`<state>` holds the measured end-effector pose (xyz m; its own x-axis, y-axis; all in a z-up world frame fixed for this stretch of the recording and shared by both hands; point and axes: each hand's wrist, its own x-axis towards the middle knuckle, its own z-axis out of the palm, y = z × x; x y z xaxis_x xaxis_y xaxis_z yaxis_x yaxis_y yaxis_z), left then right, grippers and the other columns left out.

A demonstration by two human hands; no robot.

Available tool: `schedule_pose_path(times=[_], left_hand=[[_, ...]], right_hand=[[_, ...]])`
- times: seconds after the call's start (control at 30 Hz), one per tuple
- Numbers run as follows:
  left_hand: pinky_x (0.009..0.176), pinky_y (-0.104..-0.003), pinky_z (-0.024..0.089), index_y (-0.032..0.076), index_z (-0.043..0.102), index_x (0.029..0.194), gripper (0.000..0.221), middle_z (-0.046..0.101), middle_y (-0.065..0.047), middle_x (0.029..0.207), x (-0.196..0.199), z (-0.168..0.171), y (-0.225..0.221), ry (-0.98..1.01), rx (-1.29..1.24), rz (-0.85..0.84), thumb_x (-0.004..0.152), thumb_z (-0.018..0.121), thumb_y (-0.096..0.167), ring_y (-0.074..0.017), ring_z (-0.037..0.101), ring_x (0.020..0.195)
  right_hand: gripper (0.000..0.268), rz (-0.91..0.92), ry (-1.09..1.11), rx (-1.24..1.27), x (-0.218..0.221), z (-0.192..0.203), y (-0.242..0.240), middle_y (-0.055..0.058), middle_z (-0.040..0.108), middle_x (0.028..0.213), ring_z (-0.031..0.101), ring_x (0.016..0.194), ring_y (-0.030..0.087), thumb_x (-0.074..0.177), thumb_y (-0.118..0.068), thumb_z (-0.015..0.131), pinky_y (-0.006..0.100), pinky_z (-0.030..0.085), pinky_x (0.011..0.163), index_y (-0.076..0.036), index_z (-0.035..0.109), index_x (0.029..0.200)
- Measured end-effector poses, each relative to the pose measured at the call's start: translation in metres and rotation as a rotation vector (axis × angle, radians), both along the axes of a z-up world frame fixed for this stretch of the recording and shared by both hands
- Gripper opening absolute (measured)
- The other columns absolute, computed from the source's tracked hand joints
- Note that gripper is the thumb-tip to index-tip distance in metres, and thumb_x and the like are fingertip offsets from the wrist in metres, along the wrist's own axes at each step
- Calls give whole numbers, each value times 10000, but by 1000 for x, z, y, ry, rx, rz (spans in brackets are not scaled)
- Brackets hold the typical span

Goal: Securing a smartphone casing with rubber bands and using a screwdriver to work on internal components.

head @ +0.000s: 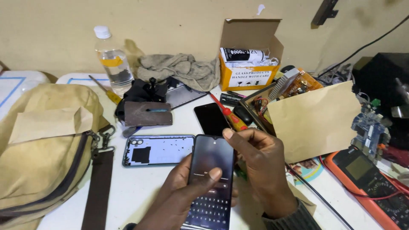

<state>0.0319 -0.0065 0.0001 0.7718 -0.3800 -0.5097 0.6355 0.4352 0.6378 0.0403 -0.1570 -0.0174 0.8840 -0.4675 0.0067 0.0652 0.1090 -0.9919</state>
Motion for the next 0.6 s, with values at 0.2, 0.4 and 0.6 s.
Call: schedule_pose_path(times=[0.2, 0.4, 0.6], left_hand=[[716, -493, 634, -8, 627, 1338, 641, 758, -262, 955, 5, -34, 2, -189, -39, -54, 719, 789, 26, -414, 738, 703], [811, -377, 578, -8, 722, 1198, 472, 784, -170, 996, 12, -32, 10, -274, -31, -3, 730, 785, 8, -259, 712, 844], [863, -434, 502, 23, 662, 1153, 315, 738, -263, 1051, 30, -2, 38, -61, -148, 181, 838, 673, 44, -313, 664, 943]], right_hand=[[321, 28, -37, -17, 0, -4, 0, 28, 564, 559, 465, 529, 133, 840, -156, 846, 311, 423, 548, -54, 635, 620], [233, 119, -8, 9, 1, 10, -3, 181, 747, 831, 584, 668, 217, 921, -161, 713, 324, 484, 617, 70, 746, 932], [128, 43, 229, -504, -4, 39, -22, 141, 715, 669, 638, 615, 199, 895, -93, 790, 319, 529, 615, 32, 795, 870]])
